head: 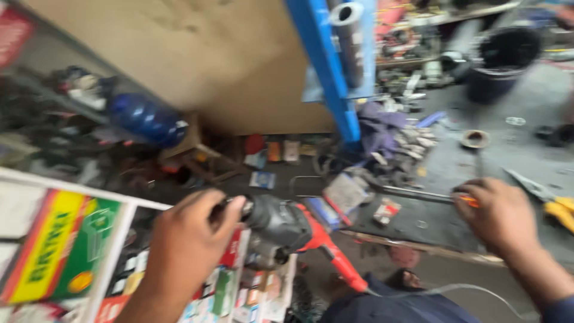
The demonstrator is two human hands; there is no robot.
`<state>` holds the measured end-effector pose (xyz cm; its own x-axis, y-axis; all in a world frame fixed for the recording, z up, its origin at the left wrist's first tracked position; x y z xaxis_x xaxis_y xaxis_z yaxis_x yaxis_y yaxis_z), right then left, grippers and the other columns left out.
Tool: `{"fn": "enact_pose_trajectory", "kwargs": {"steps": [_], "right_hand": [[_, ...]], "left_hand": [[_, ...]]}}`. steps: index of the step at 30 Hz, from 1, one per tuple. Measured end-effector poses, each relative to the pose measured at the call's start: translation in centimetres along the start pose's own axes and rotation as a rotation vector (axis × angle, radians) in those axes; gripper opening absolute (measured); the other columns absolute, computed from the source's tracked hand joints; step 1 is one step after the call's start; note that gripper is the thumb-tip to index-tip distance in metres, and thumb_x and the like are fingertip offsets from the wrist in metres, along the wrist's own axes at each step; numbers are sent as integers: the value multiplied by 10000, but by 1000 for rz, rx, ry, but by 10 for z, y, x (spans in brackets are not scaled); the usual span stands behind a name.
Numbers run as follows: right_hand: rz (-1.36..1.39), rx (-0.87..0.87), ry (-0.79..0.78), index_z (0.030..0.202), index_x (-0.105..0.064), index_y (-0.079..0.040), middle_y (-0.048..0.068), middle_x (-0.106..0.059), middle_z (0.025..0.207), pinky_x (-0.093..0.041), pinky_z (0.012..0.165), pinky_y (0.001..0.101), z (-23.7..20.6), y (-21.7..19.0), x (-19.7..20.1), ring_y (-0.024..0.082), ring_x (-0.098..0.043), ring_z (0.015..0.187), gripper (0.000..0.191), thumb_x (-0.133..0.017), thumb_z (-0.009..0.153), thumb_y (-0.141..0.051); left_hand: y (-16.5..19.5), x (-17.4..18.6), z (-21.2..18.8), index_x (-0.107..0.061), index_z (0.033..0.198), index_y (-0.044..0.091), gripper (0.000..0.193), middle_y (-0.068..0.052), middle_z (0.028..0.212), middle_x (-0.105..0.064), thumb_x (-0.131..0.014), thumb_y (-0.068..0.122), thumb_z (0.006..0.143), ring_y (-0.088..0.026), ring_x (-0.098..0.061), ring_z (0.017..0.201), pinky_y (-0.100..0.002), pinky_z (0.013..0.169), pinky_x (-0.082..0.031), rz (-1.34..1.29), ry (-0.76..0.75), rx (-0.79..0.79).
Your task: The person disassembles a cylindrical electrical component, removes a small metal ring, and uses pliers to adjust internal parts. They repeatedly insert and remove the ring while manipulating the component with both hands.
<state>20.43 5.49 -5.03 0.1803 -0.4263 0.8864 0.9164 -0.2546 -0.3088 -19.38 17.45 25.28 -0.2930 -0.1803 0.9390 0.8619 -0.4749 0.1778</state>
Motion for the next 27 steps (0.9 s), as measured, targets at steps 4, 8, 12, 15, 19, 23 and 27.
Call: {"fn": "enact_pose_trajectory", "kwargs": {"steps": [4,8,12,15,19,23,27], "right_hand": [[-121,-20,-62,1023,-796,-184,33,-734,1017,-533,817,378,25,-5,-21,237,-702,919,235,-756,942,-401],[-132,-19,14,1001,-807,-172,43,-746,995,-532,912,437,33,-5,-35,253,-705,977,237,-767,899,-381],[6,-41,8,1078,-804,-164,60,-730,1011,-545,925,354,35,-5,-43,259,-658,922,240,-748,1064,-397],[10,-43,12,1076,-809,-160,66,-731,1024,-534,925,353,37,-6,-44,265,-655,929,242,-745,1074,-393],[-15,-37,-10,1066,-813,-164,66,-741,1037,-530,940,353,39,-5,-45,262,-657,938,241,-735,1069,-391],[-25,-29,-6,1088,-813,-167,54,-748,1078,-517,927,344,38,-5,-43,249,-655,950,244,-721,1075,-393],[-41,-36,3,1076,-813,-170,35,-749,1081,-516,926,351,37,-9,-40,237,-668,979,233,-717,1078,-381]], "left_hand": [[6,6,4,-673,815,17,291,-191,788,-698,-737,289,896,-414,-673,729,-476,615,-519,24,-66,-50],[11,6,9,-661,807,4,308,-193,783,-700,-736,287,902,-411,-675,727,-478,618,-514,46,-146,-3],[13,7,11,-674,840,3,291,-203,804,-708,-743,282,885,-415,-681,743,-478,615,-519,44,-150,-9],[13,7,11,-679,862,2,278,-211,817,-707,-742,272,878,-414,-688,749,-471,609,-528,43,-156,4],[16,6,12,-677,862,1,266,-213,820,-705,-732,260,892,-417,-687,749,-475,604,-523,55,-171,-2],[17,6,12,-666,848,0,271,-208,798,-699,-727,259,898,-421,-677,734,-488,598,-504,62,-189,14],[16,6,10,-664,863,4,274,-208,806,-696,-726,268,906,-427,-672,740,-491,598,-505,70,-161,-21]]}}
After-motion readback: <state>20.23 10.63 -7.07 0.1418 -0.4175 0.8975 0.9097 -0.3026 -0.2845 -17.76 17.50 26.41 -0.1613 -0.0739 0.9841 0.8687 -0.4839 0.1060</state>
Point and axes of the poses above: each hand's wrist, its own z-axis towards the middle knuckle, its own x-axis out of the back of the hand, y = z × x, the point moved 3 cm from there along z, towards the middle knuckle
